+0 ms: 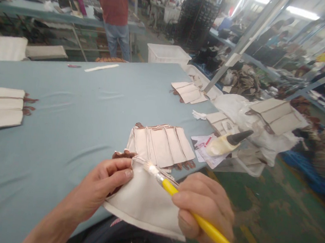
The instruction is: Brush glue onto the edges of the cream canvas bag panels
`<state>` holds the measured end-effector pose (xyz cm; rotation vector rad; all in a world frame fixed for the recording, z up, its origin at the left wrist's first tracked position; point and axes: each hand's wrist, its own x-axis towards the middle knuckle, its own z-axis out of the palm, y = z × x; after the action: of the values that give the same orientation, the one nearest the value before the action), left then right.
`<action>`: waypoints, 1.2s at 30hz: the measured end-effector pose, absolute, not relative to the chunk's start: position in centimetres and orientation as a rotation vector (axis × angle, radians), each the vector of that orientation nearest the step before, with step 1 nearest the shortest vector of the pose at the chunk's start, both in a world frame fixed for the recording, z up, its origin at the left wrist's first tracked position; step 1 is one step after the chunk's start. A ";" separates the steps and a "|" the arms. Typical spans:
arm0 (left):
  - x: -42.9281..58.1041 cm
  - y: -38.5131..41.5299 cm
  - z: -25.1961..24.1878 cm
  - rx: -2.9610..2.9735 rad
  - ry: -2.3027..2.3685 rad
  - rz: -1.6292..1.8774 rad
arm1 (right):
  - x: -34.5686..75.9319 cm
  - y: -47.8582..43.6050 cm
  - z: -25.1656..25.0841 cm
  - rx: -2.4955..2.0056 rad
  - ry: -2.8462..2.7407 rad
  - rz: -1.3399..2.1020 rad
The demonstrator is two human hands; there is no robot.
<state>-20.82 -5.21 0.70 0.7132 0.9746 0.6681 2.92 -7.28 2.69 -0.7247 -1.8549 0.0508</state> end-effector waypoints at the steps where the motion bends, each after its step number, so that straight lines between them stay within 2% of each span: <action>1: -20.9 -5.2 0.6 0.731 1.001 0.674 | 3.1 -7.6 2.7 -0.737 -1.837 0.025; 20: -20.9 -5.6 0.1 0.870 1.018 0.707 | -2.1 -5.9 2.3 -0.681 -1.700 0.090; 28: -21.7 -6.2 -0.3 0.900 1.126 0.686 | 0.9 -7.3 2.3 -0.832 -1.732 0.149; 36: -20.3 -5.8 0.1 1.352 1.145 0.770 | 0.1 -8.1 1.8 -0.818 -1.729 0.150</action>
<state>-20.28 -5.82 0.10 1.3521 1.1454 0.7699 0.14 -8.09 1.84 -0.8178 -1.7294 0.1497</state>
